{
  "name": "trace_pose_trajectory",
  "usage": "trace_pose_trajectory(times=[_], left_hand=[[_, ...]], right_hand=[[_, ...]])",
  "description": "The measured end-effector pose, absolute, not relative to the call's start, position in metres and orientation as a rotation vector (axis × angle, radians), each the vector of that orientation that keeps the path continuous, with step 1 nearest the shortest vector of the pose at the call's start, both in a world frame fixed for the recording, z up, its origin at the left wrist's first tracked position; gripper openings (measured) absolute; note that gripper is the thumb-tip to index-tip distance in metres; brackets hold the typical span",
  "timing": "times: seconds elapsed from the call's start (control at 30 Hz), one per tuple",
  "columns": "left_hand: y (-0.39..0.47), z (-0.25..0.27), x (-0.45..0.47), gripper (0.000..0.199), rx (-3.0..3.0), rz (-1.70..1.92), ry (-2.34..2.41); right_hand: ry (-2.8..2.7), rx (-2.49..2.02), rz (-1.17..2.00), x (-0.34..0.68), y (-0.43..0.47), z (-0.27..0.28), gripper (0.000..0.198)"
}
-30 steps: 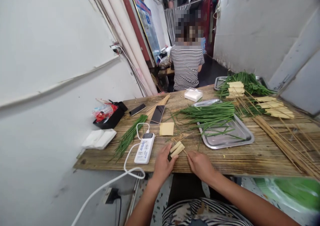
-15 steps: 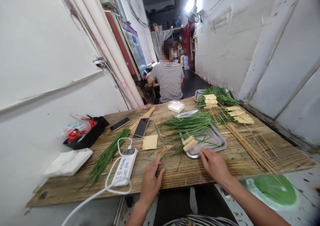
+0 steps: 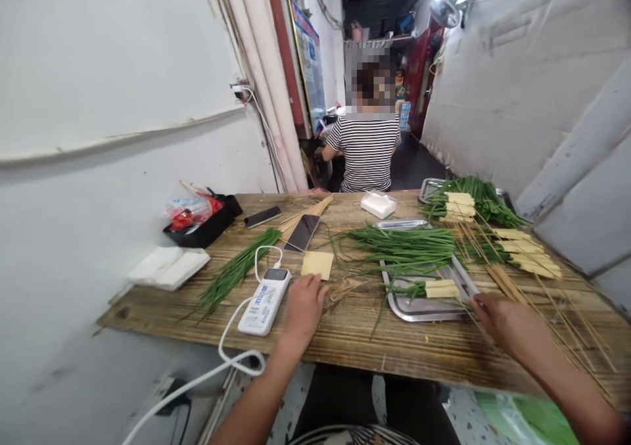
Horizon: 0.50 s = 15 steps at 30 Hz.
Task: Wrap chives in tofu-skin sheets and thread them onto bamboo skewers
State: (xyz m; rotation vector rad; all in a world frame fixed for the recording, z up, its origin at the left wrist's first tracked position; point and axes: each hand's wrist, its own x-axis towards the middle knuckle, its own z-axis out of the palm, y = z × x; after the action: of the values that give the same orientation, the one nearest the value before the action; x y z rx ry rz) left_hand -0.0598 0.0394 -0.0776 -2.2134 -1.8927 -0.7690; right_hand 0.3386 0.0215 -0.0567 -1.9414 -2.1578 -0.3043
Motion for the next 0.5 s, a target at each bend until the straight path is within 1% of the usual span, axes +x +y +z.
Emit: trace_pose_trajectory(times=[0.1, 0.17, 0.23, 0.3, 0.33, 0.4, 0.5], left_hand=[[0.064, -0.065, -0.058, 0.029, -2.148, -0.526, -2.043], [0.074, -0.062, -0.059, 0.025, -2.236, -0.406, -2.065], [0.079, -0.062, -0.065, 0.016, -2.367, -0.366, -2.058], [0.08, -0.065, -0.076, 0.006, -2.47, -0.424, -2.055], [0.08, -0.068, -0.082, 0.007, -2.487, -0.487, -2.059], [0.079, -0.075, -0.094, 0.016, -2.464, -0.633, -2.059], [0.078, -0.087, -0.106, 0.02, -2.412, -0.812, -2.035]], right_hand=[[-2.304, -1.813, -0.344, 0.299, 0.029, -0.026, 0.036], [-2.426, -1.7, -0.237, 0.258, 0.035, -0.011, 0.034], [-2.546, -1.576, -0.085, 0.211, 0.045, -0.006, 0.028], [-2.601, -1.419, 0.084, 0.166, 0.058, -0.012, 0.024], [-2.618, -1.325, 0.146, 0.145, 0.066, -0.018, 0.022], [-2.638, -1.139, 0.211, 0.11, 0.084, -0.034, 0.013], [-2.647, -1.067, 0.182, 0.075, 0.106, -0.057, 0.011]])
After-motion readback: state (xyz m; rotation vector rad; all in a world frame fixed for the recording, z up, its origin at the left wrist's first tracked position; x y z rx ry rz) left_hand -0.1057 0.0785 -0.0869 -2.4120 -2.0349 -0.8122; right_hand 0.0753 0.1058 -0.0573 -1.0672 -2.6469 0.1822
